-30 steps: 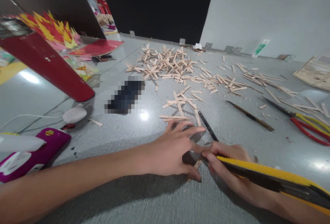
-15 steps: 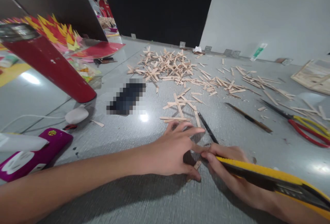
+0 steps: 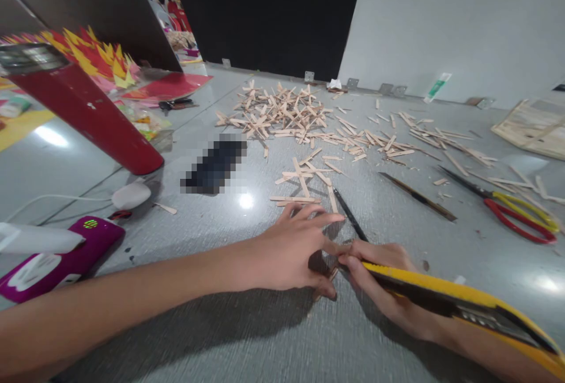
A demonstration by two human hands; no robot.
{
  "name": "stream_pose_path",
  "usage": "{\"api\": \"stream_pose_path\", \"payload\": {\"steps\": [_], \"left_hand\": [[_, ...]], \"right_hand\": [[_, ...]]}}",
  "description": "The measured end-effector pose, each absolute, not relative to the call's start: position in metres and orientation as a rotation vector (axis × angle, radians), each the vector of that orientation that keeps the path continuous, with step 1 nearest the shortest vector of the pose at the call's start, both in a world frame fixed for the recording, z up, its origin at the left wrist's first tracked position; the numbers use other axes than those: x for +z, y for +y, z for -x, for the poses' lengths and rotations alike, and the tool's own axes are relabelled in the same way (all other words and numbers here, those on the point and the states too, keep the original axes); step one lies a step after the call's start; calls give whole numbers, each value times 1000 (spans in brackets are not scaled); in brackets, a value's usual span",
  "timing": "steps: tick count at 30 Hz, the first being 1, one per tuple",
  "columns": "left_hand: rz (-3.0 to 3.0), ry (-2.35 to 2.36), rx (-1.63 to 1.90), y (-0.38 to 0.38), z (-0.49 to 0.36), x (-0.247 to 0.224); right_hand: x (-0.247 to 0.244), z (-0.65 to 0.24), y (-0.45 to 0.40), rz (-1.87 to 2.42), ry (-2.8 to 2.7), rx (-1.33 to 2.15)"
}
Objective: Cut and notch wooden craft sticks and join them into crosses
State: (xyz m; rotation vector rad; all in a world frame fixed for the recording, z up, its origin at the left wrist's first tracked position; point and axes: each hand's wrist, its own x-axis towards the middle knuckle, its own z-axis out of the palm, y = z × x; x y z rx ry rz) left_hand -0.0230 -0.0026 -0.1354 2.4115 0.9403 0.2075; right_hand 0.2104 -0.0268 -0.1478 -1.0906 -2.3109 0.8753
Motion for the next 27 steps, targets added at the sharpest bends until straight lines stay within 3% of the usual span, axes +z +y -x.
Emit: {"api": "stream_pose_path", "payload": {"steps": [9,27], "left_hand": [[-2388,914,235,-2,25,-138],[-2432,914,185,1,23,-136]], "right_hand": [[-141,-209,-25,1129,-2276,1011],[-144,-206,-26,1077,-2342,952]]}}
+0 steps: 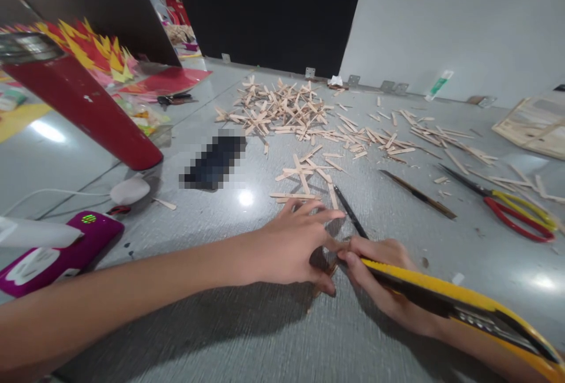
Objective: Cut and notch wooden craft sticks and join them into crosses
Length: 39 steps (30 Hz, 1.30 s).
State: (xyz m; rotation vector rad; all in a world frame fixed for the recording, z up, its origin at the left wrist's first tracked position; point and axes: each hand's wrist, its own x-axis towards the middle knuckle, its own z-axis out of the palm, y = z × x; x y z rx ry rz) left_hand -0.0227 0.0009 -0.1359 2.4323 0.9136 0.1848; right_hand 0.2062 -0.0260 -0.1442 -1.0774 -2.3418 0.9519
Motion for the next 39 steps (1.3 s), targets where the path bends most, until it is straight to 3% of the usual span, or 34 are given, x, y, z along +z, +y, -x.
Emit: {"api": "stream_pose_path", "payload": {"steps": [39], "left_hand": [[-2388,907,208,0,24,-136]], "right_hand": [[-146,-211,-26,1170,-2257,1106]]}}
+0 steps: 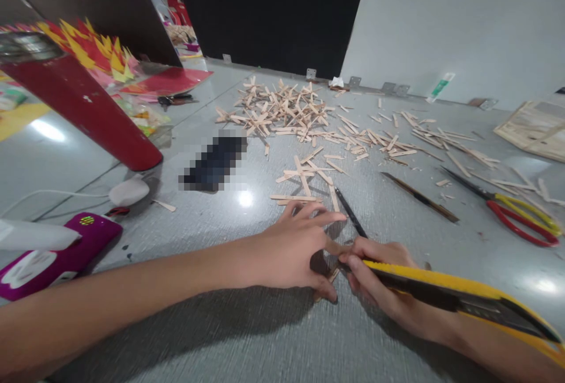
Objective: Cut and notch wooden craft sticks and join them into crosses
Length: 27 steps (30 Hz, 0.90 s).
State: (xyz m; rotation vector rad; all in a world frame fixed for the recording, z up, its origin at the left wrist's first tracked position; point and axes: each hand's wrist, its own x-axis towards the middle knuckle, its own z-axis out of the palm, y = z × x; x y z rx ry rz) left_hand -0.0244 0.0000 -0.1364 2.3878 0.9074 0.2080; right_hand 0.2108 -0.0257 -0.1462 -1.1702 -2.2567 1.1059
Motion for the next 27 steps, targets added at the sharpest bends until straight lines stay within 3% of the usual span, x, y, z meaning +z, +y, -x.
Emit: {"api": "stream_pose_path", "payload": {"steps": [19,24,27], "left_hand": [[-2434,920,182,-1,22,-133],[-2408,907,202,-5,24,-135],[-2364,964,326,-11,23,-137]], "right_hand": [[-150,-212,-27,1057,-2337,996],[-143,-212,-29,1122,-2180,1056],[-142,-213,-30,1171,-2061,923]]}}
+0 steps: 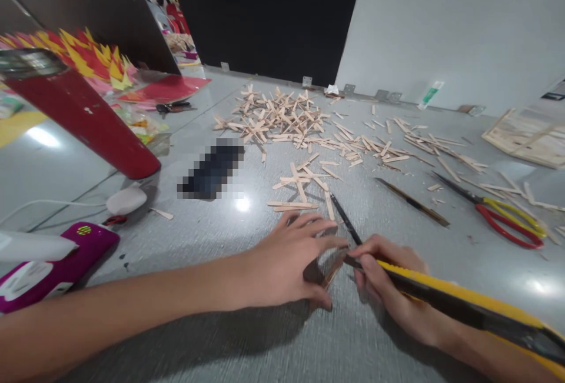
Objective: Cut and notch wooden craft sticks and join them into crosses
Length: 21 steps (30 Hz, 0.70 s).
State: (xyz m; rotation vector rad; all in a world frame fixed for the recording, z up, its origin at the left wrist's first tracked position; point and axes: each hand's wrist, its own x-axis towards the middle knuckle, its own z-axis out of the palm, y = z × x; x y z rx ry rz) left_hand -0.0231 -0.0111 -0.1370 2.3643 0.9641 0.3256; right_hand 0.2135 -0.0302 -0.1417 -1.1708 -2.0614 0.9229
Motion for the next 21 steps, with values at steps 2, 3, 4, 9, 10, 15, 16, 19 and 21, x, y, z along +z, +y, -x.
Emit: {"api": "stream_pose_path", "payload": {"steps": [2,3,4,9,10,15,16,19,21], "left_hand": [[-2303,1023,390,-17,22,-137],[-2267,1052,397,-20,21,-136],[-2231,1079,393,-23,21,-135],[-2090,1174,413,-30,24,-135],[-2062,1184,431,-30,24,-134],[-1549,1027,562,-29,18,-123],[-1443,983,578,-29,16,-119],[-1297,919,627,-32,10,-109],[-1248,881,686,-35,9,-105]], "right_hand": [[-139,-218,-26,1154,-2096,697],[-136,-223,-22,1129,-2166,584],[-132,-229,-17,1083,-2270,472],[-112,-280,17,1556,-2805,27],[-110,-291,22,1694,-2812,-27],[-107,-339,40,1816,-2708,-93],[-106,-348,44,1797,-2682,-109],[-104,-381,65,1732,-2558,-257],[-106,-407,82,1659,-2456,-375]]}}
